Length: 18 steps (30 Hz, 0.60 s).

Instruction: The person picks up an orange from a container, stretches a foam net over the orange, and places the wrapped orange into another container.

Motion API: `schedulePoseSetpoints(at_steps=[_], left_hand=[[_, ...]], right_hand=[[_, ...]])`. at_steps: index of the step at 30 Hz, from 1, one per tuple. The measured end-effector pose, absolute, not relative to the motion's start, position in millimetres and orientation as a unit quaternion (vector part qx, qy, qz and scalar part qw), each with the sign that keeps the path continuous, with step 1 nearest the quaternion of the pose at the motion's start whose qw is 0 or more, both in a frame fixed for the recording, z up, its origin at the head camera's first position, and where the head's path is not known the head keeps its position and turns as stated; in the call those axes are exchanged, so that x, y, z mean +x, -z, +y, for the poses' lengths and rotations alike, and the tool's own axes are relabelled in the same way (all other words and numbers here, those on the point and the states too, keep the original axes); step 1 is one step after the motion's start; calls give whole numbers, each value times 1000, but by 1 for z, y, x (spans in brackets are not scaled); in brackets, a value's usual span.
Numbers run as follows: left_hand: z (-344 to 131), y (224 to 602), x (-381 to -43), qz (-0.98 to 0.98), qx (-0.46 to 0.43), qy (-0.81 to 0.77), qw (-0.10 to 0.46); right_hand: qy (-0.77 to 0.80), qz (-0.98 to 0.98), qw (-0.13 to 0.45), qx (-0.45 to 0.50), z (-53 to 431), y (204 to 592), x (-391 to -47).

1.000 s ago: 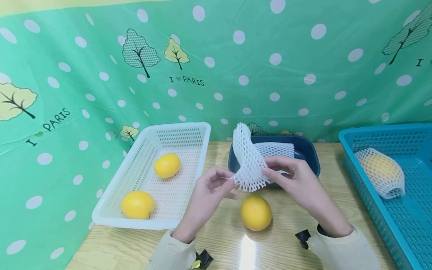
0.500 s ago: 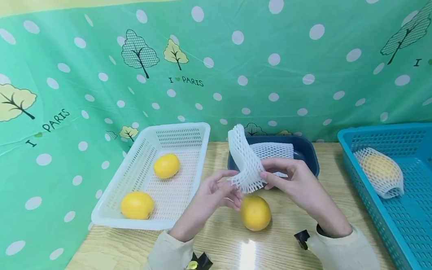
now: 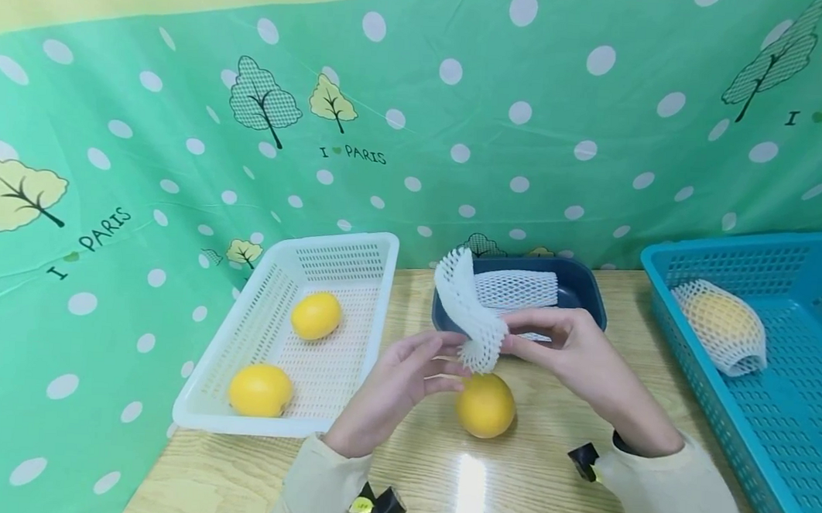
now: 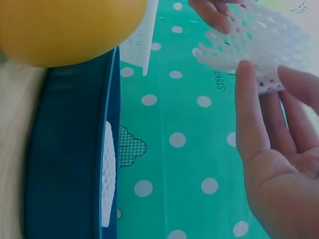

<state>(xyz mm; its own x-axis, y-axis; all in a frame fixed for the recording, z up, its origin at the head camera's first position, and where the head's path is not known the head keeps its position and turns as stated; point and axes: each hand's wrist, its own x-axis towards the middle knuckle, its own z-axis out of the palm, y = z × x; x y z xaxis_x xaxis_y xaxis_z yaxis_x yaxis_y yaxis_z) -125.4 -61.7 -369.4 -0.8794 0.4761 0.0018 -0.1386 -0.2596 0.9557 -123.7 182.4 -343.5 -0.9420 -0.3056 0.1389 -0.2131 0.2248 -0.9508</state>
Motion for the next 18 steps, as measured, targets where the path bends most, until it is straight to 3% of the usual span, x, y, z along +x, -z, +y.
schedulePoseSetpoints(at_steps=[18], left_hand=[[-59, 374, -124, 482, 45, -850, 206]], right_hand=[[633, 743, 93, -196, 182, 351, -117]])
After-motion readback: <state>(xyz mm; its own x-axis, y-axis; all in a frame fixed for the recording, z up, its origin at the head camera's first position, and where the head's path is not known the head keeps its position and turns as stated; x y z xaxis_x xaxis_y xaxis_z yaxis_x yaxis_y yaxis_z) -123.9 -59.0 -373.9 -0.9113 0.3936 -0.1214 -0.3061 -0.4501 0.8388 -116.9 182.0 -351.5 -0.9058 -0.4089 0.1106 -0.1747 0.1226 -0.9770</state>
